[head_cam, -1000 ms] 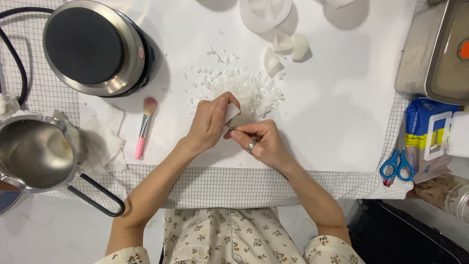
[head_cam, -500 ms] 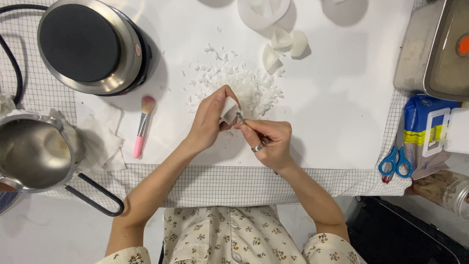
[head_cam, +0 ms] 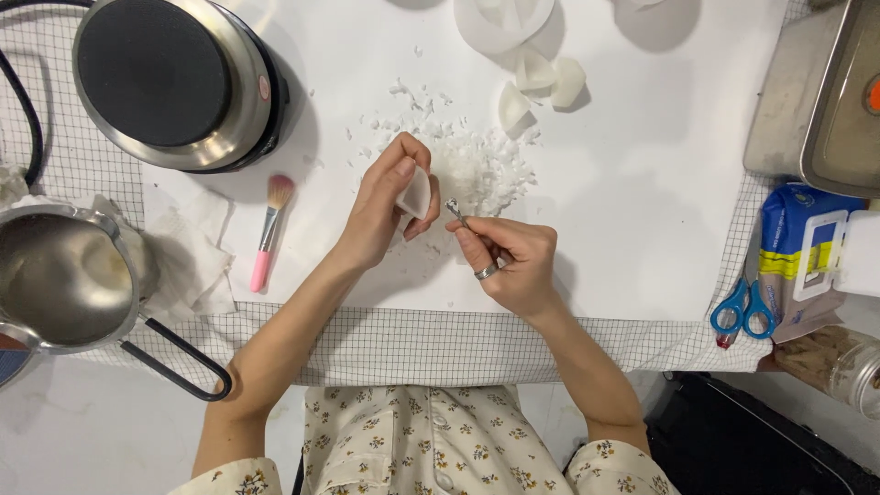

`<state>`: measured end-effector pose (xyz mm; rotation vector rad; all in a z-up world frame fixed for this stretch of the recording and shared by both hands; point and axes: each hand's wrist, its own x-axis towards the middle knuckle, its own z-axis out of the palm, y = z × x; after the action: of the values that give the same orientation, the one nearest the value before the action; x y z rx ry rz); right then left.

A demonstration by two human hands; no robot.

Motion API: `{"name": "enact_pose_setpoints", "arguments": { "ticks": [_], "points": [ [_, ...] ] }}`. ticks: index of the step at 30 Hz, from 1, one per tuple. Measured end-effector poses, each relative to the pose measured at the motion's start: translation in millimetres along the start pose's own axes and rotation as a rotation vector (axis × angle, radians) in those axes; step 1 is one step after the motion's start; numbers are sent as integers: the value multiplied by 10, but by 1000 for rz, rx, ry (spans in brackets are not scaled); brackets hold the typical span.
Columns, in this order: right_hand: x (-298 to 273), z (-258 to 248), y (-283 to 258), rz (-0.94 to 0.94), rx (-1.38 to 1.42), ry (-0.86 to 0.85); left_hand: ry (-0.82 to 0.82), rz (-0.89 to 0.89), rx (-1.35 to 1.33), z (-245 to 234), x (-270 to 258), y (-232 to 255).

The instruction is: Scraping and scooping wax flakes into a small metal pot using a pick and a spoon.

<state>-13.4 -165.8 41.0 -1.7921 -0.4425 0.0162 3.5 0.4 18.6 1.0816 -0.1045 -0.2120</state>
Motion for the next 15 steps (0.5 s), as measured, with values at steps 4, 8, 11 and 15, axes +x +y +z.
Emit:
{"name": "enact_pose_setpoints", "arguments": {
  "ticks": [4,8,11,15],
  "points": [
    [-52,-26,48,56,24,-47,-36,-28,9,-13,-18,-10],
    [-73,9,59,268,303,-206,-15,87,401,-31,-63,-48],
    [-85,69,126,337,374,-239,-30,116,525,67,-101,8],
    [-122,39,308,390,415,-149,-24,141,619,48,-68,-65]
  ]
}}
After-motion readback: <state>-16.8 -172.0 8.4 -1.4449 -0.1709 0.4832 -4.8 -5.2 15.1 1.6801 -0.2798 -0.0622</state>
